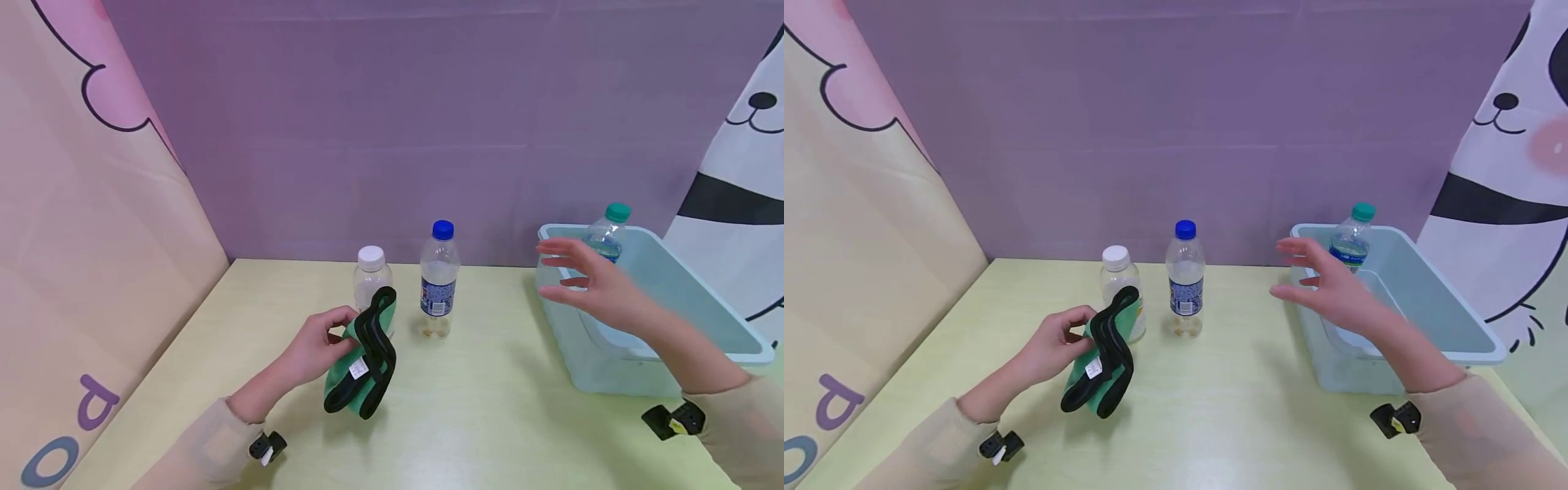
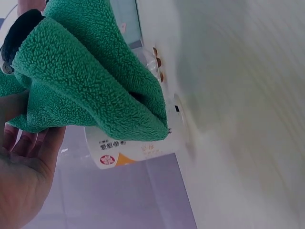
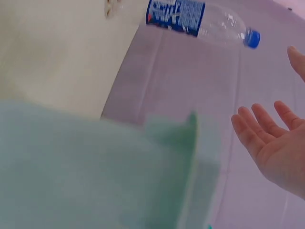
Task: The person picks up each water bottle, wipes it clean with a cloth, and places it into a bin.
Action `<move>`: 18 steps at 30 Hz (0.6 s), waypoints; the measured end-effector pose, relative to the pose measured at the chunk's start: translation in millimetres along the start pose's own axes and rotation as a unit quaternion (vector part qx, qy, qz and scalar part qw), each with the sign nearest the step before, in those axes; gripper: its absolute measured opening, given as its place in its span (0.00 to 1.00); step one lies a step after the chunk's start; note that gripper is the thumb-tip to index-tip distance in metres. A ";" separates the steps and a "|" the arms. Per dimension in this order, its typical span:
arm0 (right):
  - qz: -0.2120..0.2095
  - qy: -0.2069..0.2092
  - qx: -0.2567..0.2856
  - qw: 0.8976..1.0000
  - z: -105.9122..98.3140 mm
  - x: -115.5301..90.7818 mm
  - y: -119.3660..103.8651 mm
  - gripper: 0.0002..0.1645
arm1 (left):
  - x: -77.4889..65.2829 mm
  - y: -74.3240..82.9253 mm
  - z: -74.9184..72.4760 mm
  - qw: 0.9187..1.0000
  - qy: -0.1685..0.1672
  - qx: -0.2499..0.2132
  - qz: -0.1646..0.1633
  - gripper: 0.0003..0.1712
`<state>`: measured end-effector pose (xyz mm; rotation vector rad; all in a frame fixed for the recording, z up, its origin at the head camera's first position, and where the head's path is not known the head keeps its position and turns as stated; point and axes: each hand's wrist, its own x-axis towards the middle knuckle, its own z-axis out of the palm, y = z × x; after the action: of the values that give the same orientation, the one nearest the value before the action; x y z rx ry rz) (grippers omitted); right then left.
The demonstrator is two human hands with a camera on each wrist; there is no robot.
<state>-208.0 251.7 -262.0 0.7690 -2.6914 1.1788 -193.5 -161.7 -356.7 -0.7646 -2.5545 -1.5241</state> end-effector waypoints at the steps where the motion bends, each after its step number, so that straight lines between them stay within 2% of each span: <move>1: -0.002 0.000 0.007 1.000 3.6 0.9 -0.5 0.36 | -0.5 0.1 -1.0 1.000 0.001 0.002 0.001 0.09; 9: 0.020 0.013 0.054 0.998 33.3 14.9 -2.5 0.39 | -6.8 -2.3 -10.9 1.000 0.019 0.011 0.004 0.11; 18: 0.029 0.031 0.090 0.995 74.8 45.6 -2.5 0.42 | -17.3 -12.5 -19.6 0.999 0.040 0.009 -0.010 0.11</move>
<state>-238.5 178.4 -299.0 0.6670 -2.5996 1.4492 -187.7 -189.6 -362.2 -0.6637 -2.5223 -1.5040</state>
